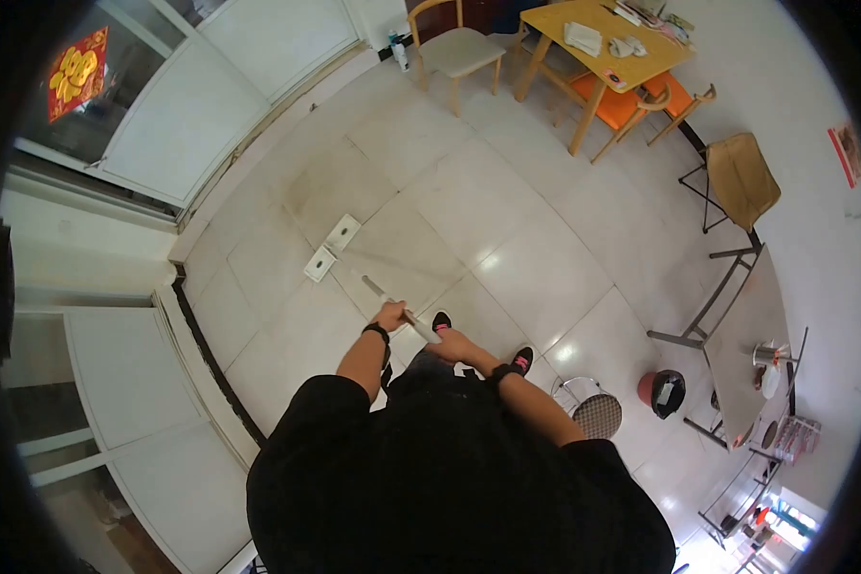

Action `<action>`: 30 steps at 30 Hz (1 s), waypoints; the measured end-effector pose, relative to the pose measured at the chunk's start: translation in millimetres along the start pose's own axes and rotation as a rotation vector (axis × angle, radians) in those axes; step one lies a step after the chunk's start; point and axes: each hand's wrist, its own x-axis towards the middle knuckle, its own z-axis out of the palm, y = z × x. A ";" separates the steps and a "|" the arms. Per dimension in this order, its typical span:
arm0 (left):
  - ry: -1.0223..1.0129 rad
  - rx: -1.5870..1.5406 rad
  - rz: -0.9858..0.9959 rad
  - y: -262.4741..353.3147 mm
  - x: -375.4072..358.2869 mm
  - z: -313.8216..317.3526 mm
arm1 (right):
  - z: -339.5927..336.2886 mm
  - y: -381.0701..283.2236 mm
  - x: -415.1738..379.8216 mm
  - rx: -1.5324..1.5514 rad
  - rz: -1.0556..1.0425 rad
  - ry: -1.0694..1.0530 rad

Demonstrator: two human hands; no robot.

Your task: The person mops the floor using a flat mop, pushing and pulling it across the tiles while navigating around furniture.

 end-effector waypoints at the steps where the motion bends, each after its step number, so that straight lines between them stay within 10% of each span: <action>1: 0.205 -0.463 -0.363 30.4 -13.1 -8.0 | 12.2 -14.3 13.8 0.038 -0.011 -0.023; 3: 0.016 -0.039 -0.051 15.7 -17.7 -50.4 | 27.9 -29.1 30.2 0.077 -0.025 -0.054; 7: 0.268 -0.437 -0.358 14.6 -25.3 -65.0 | 47.4 -41.0 45.6 0.034 0.007 -0.073; 12: 0.139 0.099 0.148 -89.2 3.4 -70.1 | 61.8 -29.8 27.9 0.133 0.063 -0.044; 20: 0.357 -0.401 -0.216 -40.7 -67.3 19.8 | 56.7 2.9 -43.7 0.377 0.176 -0.157; 29: 0.013 -0.313 -0.316 -117.2 -150.1 159.4 | 75.5 138.6 -197.1 0.398 0.184 -0.036; 30: -0.219 0.309 0.162 -128.3 -166.1 166.9 | 78.9 153.9 -224.2 0.419 0.223 -0.065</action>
